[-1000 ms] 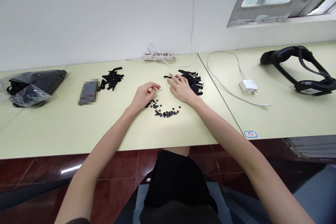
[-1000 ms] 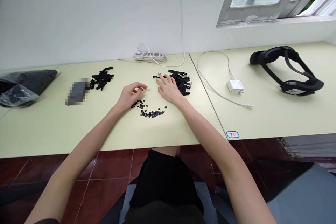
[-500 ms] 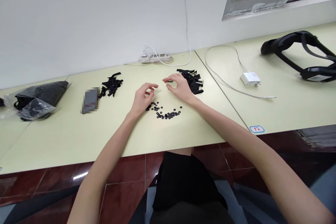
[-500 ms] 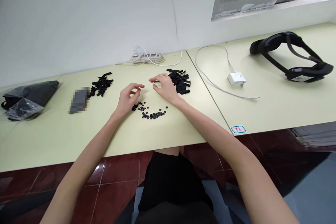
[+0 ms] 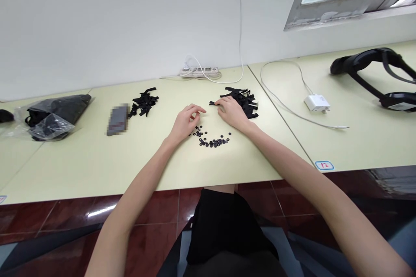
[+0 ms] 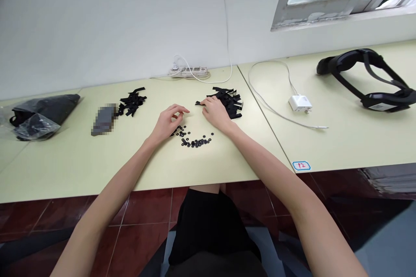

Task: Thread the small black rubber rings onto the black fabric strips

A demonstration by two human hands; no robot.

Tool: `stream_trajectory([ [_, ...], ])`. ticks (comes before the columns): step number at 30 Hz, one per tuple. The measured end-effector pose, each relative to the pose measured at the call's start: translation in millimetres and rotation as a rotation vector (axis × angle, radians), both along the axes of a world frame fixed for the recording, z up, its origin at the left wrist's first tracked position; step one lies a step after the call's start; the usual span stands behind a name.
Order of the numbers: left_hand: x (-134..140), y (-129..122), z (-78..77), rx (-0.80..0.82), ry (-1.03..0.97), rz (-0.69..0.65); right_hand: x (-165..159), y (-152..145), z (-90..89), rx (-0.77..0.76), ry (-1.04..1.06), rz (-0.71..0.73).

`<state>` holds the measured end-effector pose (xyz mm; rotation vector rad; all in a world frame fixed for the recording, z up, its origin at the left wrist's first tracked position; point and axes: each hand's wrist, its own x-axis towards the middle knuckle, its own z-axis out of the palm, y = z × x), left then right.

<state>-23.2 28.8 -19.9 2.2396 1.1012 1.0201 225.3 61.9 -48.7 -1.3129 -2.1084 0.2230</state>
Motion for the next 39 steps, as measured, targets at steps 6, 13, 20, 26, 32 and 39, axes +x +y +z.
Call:
stream_trajectory([
  [6,0,1,0.3,0.001,-0.016,0.018,-2,-4,7.2,-0.027,0.222,-0.010],
  [13,3,0,0.6,-0.205,-0.219,0.075,-8,-12,17.7,-0.242,0.689,0.129],
  [20,5,2,1.5,-0.552,-0.508,0.068,-21,-27,23.0,0.092,0.461,0.249],
  [26,2,6,-0.7,-0.482,-0.434,0.039,-23,-33,27.0,0.096,0.283,0.290],
  [32,-1,7,-1.4,-0.416,-0.419,0.065,-26,-32,25.4,0.030,0.452,0.191],
  [39,-1,7,0.5,-0.445,-0.411,0.057,-22,-18,14.7,-0.242,0.584,0.340],
])
